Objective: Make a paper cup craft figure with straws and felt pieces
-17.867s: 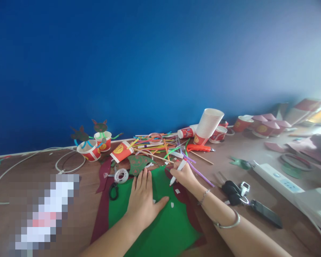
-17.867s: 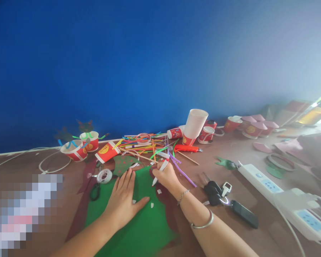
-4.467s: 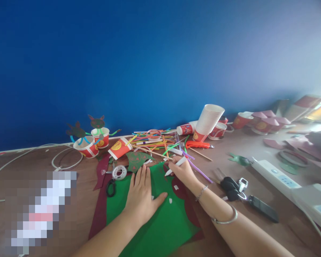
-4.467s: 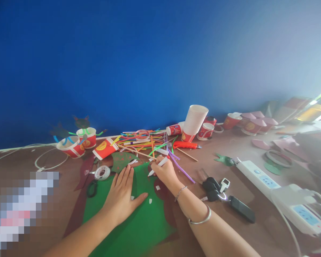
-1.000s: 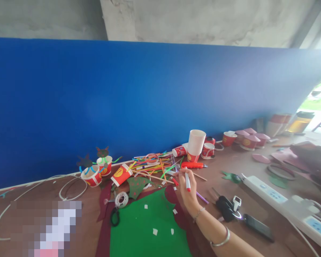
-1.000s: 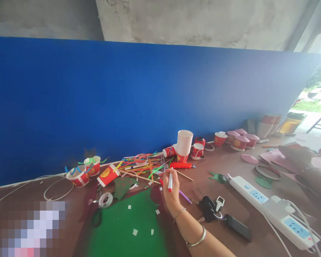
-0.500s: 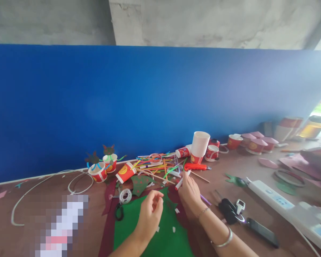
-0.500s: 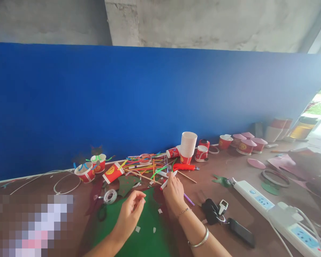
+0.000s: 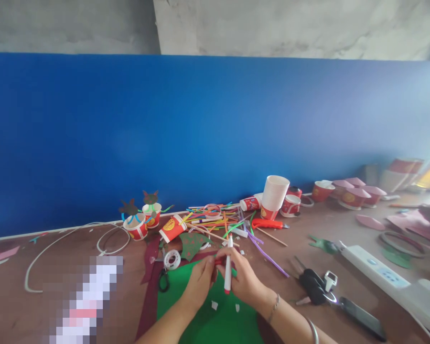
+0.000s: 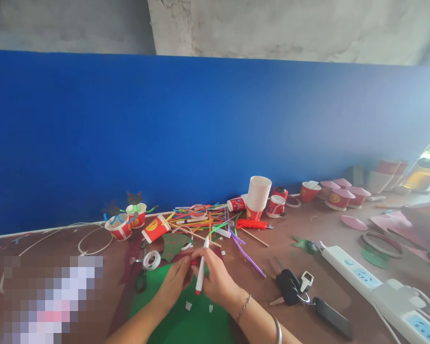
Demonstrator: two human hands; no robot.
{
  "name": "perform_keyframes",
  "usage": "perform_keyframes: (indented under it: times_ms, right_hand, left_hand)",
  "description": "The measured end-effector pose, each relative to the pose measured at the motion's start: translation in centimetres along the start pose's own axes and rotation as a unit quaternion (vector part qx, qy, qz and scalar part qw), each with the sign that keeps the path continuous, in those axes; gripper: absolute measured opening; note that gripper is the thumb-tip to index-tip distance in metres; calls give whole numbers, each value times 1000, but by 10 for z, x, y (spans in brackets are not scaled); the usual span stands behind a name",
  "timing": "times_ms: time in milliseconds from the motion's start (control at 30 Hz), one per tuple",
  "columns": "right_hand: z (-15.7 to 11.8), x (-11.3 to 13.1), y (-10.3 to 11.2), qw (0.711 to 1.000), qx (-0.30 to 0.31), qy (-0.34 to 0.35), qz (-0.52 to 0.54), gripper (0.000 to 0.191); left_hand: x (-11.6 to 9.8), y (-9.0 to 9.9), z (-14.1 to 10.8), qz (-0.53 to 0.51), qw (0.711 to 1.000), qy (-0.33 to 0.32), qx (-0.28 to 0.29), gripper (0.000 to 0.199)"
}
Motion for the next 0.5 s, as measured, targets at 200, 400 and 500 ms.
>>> perform_keyframes:
  times_ms: [200, 400, 500]
  right_hand:
    - [-2, -40, 17, 953, -103, -205, 199, 36]
    - [-1, -61, 15, 896, -140, -264, 328, 36]
    - [-2, -63, 11, 892, -136, -263, 342, 31]
  left_hand:
    - [4, 12, -2, -72, 995, 31, -68, 52]
    - [-1, 9, -2, -32, 999, 11, -39, 51]
    - [-2, 7, -2, -17, 999, 13, -29, 52]
Point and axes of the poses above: each hand's wrist, its own z-axis towards the middle knuckle, its own y-axis out of the back of the hand, x = y × z, the point moved 8 cm from there along z, towards the middle knuckle, and after that the axes turned 1 degree about -y, right-handed, at the moved point
